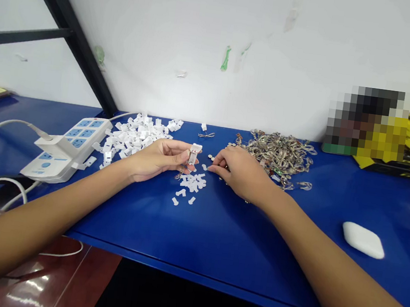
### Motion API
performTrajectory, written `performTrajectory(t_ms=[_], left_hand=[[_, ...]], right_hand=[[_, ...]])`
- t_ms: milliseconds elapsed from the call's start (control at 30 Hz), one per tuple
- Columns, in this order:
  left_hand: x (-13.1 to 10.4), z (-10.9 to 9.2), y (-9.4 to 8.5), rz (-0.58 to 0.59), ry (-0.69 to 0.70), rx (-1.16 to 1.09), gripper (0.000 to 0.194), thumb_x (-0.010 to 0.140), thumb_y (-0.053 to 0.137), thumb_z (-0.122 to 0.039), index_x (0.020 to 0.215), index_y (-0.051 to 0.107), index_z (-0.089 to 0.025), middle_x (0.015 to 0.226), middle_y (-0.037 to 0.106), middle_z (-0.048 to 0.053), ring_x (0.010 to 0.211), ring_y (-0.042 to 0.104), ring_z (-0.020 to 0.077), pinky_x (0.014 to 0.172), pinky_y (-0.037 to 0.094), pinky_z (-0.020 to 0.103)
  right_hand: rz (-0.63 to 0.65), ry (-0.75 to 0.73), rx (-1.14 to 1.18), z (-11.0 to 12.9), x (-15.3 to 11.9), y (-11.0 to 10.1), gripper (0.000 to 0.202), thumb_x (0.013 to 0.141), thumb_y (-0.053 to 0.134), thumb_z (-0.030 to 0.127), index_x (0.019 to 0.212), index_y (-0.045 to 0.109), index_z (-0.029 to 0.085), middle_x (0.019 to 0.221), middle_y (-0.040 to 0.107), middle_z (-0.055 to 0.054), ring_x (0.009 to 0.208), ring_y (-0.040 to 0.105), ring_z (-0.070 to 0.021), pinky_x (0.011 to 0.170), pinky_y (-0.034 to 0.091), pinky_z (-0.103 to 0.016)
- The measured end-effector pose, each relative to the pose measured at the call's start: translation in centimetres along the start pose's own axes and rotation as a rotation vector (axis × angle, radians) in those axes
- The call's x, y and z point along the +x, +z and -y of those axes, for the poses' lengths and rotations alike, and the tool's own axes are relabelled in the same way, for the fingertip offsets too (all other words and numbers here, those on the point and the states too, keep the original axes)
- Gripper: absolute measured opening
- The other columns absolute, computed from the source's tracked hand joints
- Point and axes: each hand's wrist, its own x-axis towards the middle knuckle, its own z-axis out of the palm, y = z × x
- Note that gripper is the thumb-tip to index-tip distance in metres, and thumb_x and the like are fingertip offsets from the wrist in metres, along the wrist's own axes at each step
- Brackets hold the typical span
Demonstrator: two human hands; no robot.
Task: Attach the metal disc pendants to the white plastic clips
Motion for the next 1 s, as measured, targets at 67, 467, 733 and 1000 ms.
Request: performTrajectory(t_ms=[67,467,733,1000], left_hand=[[0.0,0.0,0.0,-0.006,0.000,0.003,0.040,0.084,0.084,-0.040,0.118,0.078,-0.020,0.110,0.078,0.011,0.095,0.074,0.0193,0.091,0.057,0.037],[0.1,0.1,0.0,-0.042,0.013,0.007,0.040,0.083,0.084,-0.042,0.116,0.079,-0.020,0.106,0.079,0.011,0.095,0.074,0.0199,0.089,0.057,0.035],[0.1,0.1,-0.1,-0.050,0.013,0.010,0.036,0.084,0.084,-0.039,0.115,0.079,-0.021,0.104,0.079,0.009,0.093,0.074,0.0178,0.087,0.057,0.033],[0.0,-0.1,0.4,-0.043,-0.009,0.021,0.039,0.084,0.084,-0.040,0.117,0.079,-0.020,0.104,0.079,0.010,0.092,0.074,0.0187,0.084,0.057,0.033]], right_hand=[[0.001,-0.026,-0.031,0.1,-0.1,0.0,0.020,0.096,0.060,0.038,0.083,0.064,0.022,0.083,0.067,-0.008,0.085,0.059,-0.0255,0.074,0.045,-0.039],[-0.143,0.182,0.668,5.1,-0.8,-2.1,0.025,0.082,0.080,0.046,0.091,0.076,0.023,0.076,0.073,-0.003,0.060,0.063,-0.0152,0.049,0.052,-0.029],[-0.377,0.084,0.500,5.5,-1.3,-1.4,0.011,0.086,0.079,0.038,0.088,0.080,0.028,0.084,0.074,0.000,0.066,0.062,-0.0139,0.054,0.051,-0.029],[-0.451,-0.093,0.346,6.0,-1.4,-0.3,0.013,0.095,0.067,0.030,0.098,0.080,0.029,0.093,0.074,-0.004,0.072,0.062,-0.0161,0.059,0.051,-0.033]])
